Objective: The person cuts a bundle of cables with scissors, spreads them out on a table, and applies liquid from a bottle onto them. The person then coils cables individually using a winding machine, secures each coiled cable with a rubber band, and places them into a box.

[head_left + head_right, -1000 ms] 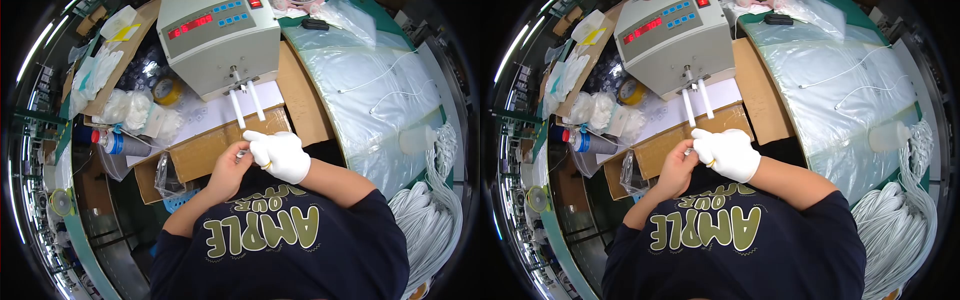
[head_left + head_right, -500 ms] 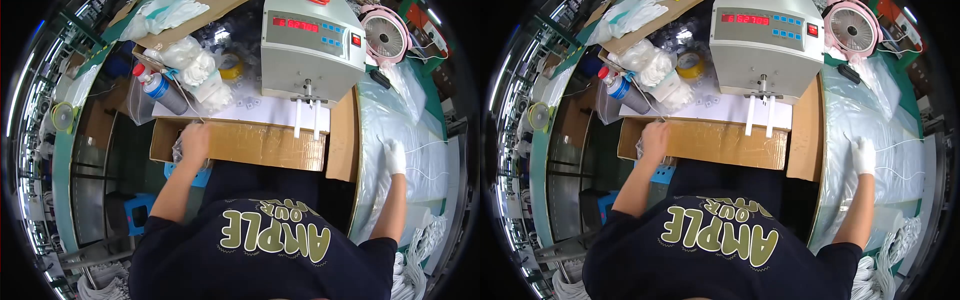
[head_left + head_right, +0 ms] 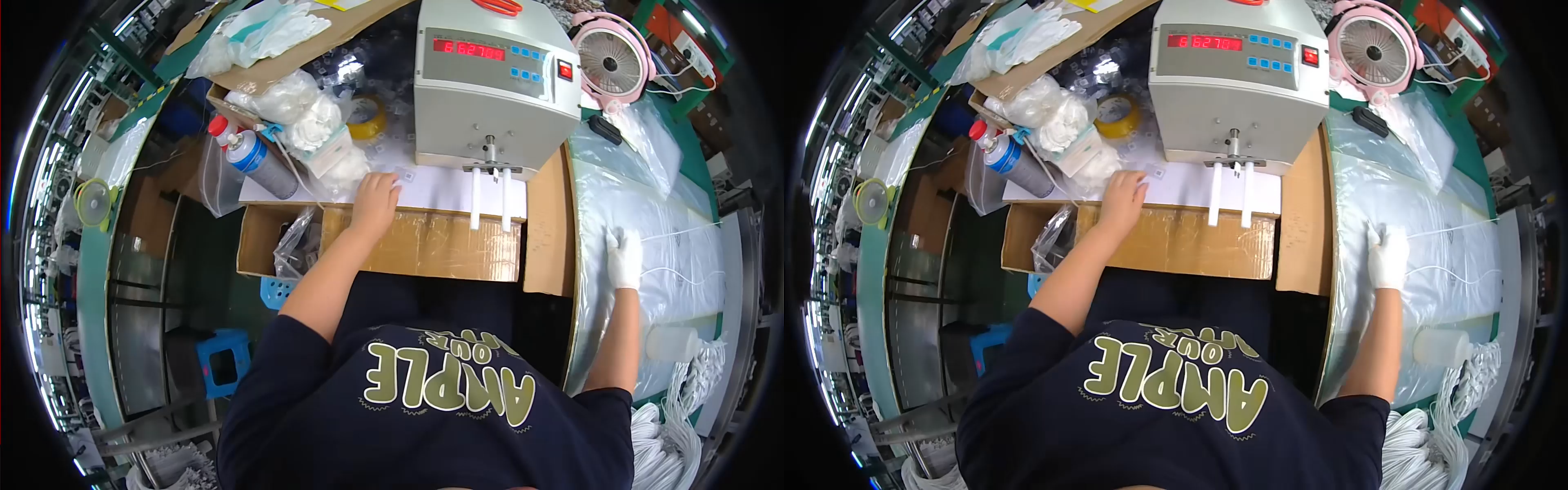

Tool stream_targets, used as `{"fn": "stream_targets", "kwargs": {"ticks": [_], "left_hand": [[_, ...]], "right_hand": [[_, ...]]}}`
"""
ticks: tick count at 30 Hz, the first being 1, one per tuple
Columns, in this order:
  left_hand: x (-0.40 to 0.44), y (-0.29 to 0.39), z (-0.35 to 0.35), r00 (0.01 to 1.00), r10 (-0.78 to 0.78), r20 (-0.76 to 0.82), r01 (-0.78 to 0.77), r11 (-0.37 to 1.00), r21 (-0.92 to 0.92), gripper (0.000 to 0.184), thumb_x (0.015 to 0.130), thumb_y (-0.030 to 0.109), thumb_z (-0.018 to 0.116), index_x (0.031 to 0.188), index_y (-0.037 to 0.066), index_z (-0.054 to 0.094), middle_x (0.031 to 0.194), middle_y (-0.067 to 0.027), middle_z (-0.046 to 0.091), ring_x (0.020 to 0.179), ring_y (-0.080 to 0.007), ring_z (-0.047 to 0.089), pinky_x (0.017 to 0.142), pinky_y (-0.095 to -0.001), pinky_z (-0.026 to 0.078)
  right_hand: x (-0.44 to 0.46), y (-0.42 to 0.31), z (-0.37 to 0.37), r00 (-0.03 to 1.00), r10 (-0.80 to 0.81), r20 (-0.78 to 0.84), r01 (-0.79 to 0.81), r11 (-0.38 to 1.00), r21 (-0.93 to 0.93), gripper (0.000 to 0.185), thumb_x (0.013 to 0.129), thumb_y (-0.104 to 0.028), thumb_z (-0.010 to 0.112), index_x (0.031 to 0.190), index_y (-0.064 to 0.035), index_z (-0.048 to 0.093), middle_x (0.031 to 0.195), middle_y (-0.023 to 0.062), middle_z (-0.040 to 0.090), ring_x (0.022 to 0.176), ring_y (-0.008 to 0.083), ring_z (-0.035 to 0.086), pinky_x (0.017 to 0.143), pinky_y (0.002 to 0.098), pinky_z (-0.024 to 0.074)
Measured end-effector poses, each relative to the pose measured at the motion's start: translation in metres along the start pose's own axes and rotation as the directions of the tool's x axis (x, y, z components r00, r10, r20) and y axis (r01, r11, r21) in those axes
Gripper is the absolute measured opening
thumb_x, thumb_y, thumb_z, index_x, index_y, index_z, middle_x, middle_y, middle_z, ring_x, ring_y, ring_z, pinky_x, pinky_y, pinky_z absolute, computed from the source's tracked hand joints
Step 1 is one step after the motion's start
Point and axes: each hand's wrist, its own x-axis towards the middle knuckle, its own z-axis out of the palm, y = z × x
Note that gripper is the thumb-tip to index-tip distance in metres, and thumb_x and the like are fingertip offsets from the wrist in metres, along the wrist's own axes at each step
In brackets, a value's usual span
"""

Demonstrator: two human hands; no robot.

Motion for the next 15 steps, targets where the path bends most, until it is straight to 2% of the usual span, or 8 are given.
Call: {"fn": "stream_targets", "kwargs": {"ticks": [3,5,7,8,9,11,12,15], "left_hand": [[-0.005,0.023,0.008,0.998,-0.058,0.017,0.06,0.987,-0.152,0.023,0.086,0.011,0.061,0.108,0.003,0.061,0.105,-0.017,0.062,0.1,-0.0338,0.057,0.087,-0.0424,0.046],[0.0,0.043,0.011,0.997,-0.055,0.054,0.066,0.975,-0.214,0.022,0.088,0.01,0.059,0.109,0.001,0.059,0.105,-0.0185,0.062,0.099,-0.0347,0.057,0.085,-0.0416,0.047],[0.003,0.047,0.003,0.993,-0.117,0.019,0.117,0.952,-0.284,0.024,0.089,0.011,0.058,0.112,0.001,0.058,0.106,-0.0193,0.061,0.101,-0.0357,0.057,0.087,-0.0419,0.047],[0.004,0.048,-0.001,0.989,-0.148,0.004,0.141,0.937,-0.319,0.025,0.09,0.012,0.058,0.113,0.002,0.058,0.107,-0.0197,0.061,0.101,-0.0361,0.057,0.088,-0.042,0.046],[0.0,0.043,-0.01,0.986,-0.167,0.024,0.167,0.945,-0.282,0.027,0.09,0.013,0.058,0.115,0.002,0.057,0.107,-0.0197,0.061,0.1,-0.0362,0.058,0.087,-0.0417,0.047],[-0.008,0.031,-0.03,0.978,-0.205,0.039,0.209,0.955,-0.212,0.03,0.091,0.015,0.059,0.118,0.002,0.056,0.109,-0.0198,0.06,0.098,-0.0362,0.059,0.086,-0.0411,0.048],[-0.005,0.034,-0.033,0.972,-0.229,0.047,0.234,0.94,-0.248,0.031,0.091,0.015,0.059,0.118,0.002,0.056,0.109,-0.0198,0.06,0.096,-0.0356,0.06,0.084,-0.0405,0.049],[-0.024,0.045,-0.042,0.958,-0.27,0.096,0.286,0.911,-0.296,0.032,0.091,0.016,0.059,0.12,0.003,0.055,0.109,-0.0197,0.06,0.092,-0.0337,0.062,0.079,-0.0387,0.05]], "right_hand": [[-0.011,-0.117,-0.027,0.994,0.09,0.063,-0.103,0.962,0.252,0.024,0.091,-0.028,0.059,0.088,-0.0039,0.06,0.087,0.0178,0.062,0.079,0.0339,0.059,0.073,0.0398,0.0479],[-0.031,-0.197,-0.05,0.964,-0.172,0.203,0.038,0.844,0.535,0.025,0.09,-0.031,0.061,0.089,-0.006,0.062,0.087,0.0175,0.062,0.078,0.0321,0.061,0.073,0.0388,0.0486],[-0.037,-0.23,-0.053,0.877,-0.458,0.146,0.32,0.783,0.534,0.023,0.088,-0.031,0.063,0.09,-0.0086,0.064,0.085,0.0157,0.063,0.079,0.031,0.062,0.073,0.0383,0.049],[-0.026,-0.225,-0.041,0.874,-0.476,0.096,0.39,0.807,0.443,0.017,0.086,-0.026,0.066,0.09,-0.0098,0.065,0.082,0.014,0.063,0.078,0.0316,0.063,0.071,0.0378,0.0496],[-0.013,-0.208,-0.024,0.916,-0.391,0.095,0.298,0.818,0.492,0.014,0.086,-0.023,0.065,0.088,-0.0096,0.064,0.079,0.0129,0.063,0.075,0.0319,0.063,0.068,0.0372,0.0501],[0.004,-0.195,-0.032,0.916,-0.388,0.102,0.318,0.857,0.405,0.015,0.087,-0.024,0.064,0.089,-0.009,0.064,0.078,0.0126,0.063,0.073,0.0308,0.063,0.066,0.037,0.0504],[0.009,-0.199,-0.039,0.865,-0.501,0.0,0.468,0.809,0.356,0.018,0.086,-0.025,0.064,0.085,-0.0078,0.062,0.076,0.0127,0.063,0.071,0.0301,0.063,0.063,0.0382,0.0503],[0.021,-0.216,-0.056,0.798,-0.594,0.106,0.586,0.805,0.096,0.02,0.085,-0.025,0.065,0.082,-0.0068,0.059,0.075,0.0126,0.063,0.067,0.0298,0.063,0.059,0.0399,0.0496]]}}
